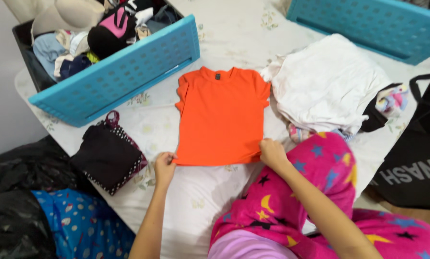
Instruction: The person sits on a bed and folds several garments one by one, including a maroon plaid bag, a black polka-dot top, a black tank top, and an orange t-shirt. Each item is smoothed, folded into a compact rectangle, and placed on a growing pile.
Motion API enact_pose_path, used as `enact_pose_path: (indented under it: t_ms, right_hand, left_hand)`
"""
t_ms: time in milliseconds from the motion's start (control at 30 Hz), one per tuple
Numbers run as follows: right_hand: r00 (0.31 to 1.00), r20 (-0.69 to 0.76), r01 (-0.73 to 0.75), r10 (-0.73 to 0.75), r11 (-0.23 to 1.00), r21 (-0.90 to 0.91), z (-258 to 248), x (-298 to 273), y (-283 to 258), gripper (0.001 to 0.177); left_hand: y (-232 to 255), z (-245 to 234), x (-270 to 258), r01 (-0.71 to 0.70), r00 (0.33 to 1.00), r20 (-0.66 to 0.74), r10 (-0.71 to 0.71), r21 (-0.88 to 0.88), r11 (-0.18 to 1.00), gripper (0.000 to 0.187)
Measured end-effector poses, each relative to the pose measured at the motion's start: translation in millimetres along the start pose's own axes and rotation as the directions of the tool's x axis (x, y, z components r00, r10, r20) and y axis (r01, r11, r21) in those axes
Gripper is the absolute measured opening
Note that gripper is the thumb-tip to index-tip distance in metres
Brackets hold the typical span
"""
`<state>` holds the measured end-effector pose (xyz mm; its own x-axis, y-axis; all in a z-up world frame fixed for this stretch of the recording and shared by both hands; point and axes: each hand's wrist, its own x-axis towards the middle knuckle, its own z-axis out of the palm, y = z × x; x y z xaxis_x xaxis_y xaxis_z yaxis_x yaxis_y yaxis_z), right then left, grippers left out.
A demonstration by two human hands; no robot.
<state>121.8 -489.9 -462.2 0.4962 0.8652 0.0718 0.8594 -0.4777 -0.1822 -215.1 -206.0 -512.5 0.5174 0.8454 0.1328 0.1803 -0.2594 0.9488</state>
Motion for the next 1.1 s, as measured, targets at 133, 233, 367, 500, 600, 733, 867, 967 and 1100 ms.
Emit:
enact_pose_path:
  t_ms: [133, 233, 367, 500, 600, 733, 867, 967, 1100]
  right_hand:
    - [1.0, -0.011, 0.012, -0.013, 0.99, -0.141, -2.1, -10.8, -20.3, 0.009]
    - [0.998, 0.054, 0.018, -0.012, 0.995, -0.1, 5.2, -28.9, -30.1, 0.013]
    - [0.974, 0.226, -0.003, 0.009, 1.0, -0.027, 15.9, -59.5, -29.8, 0.015]
    - [0.897, 0.427, 0.043, -0.119, 0.982, 0.182, 6.4, -70.9, -29.8, 0.026]
    - [0.794, 0.602, 0.03, -0.085, 0.994, 0.101, -6.9, -62.6, -30.4, 0.035]
    - [0.895, 0.444, -0.111, 0.046, 0.986, 0.122, -19.2, -21.3, -25.7, 0.034]
    - [0.991, 0.11, -0.095, 0.081, 0.987, 0.13, -20.4, 38.9, -5.9, 0.049]
    - [0.991, -0.115, -0.055, 0.066, 0.994, 0.097, -4.7, 91.7, 30.9, 0.057]
    - [0.982, -0.183, -0.005, 0.053, 0.968, 0.252, 29.0, 137.6, 87.3, 0.059]
  left_hand:
    - [42.5, -24.2, -8.2, -0.151, 0.988, 0.04, 0.148, 0.105, 0.983, 0.019]
    - [65.6, -40.8, -17.2, -0.117, 0.984, 0.167, 0.064, 0.328, 0.937, 0.023]
    - [68.0, -47.0, -28.0, -0.204, 0.916, 0.397, 0.051, 0.351, 0.914, 0.027]
    - [68.6, -57.0, -18.1, -0.09, 0.786, 0.609, -0.109, 0.286, 0.954, 0.034]
    - [62.6, -64.4, 24.4, -0.029, 0.568, 0.689, -0.449, 0.563, 0.826, 0.017]
    - [35.2, -28.4, 118.5, -0.046, 0.922, 0.368, -0.121, 0.413, 0.91, 0.024]
    - [20.1, 41.9, 216.3, -0.18, 0.982, 0.012, 0.188, 0.365, 0.914, 0.025]
    - [28.6, 84.7, 259.9, -0.116, 0.961, -0.16, 0.226, 0.509, 0.853, 0.037]
    - [46.0, 100.8, 275.4, 0.232, 0.971, -0.143, -0.192, 0.761, 0.607, 0.041]
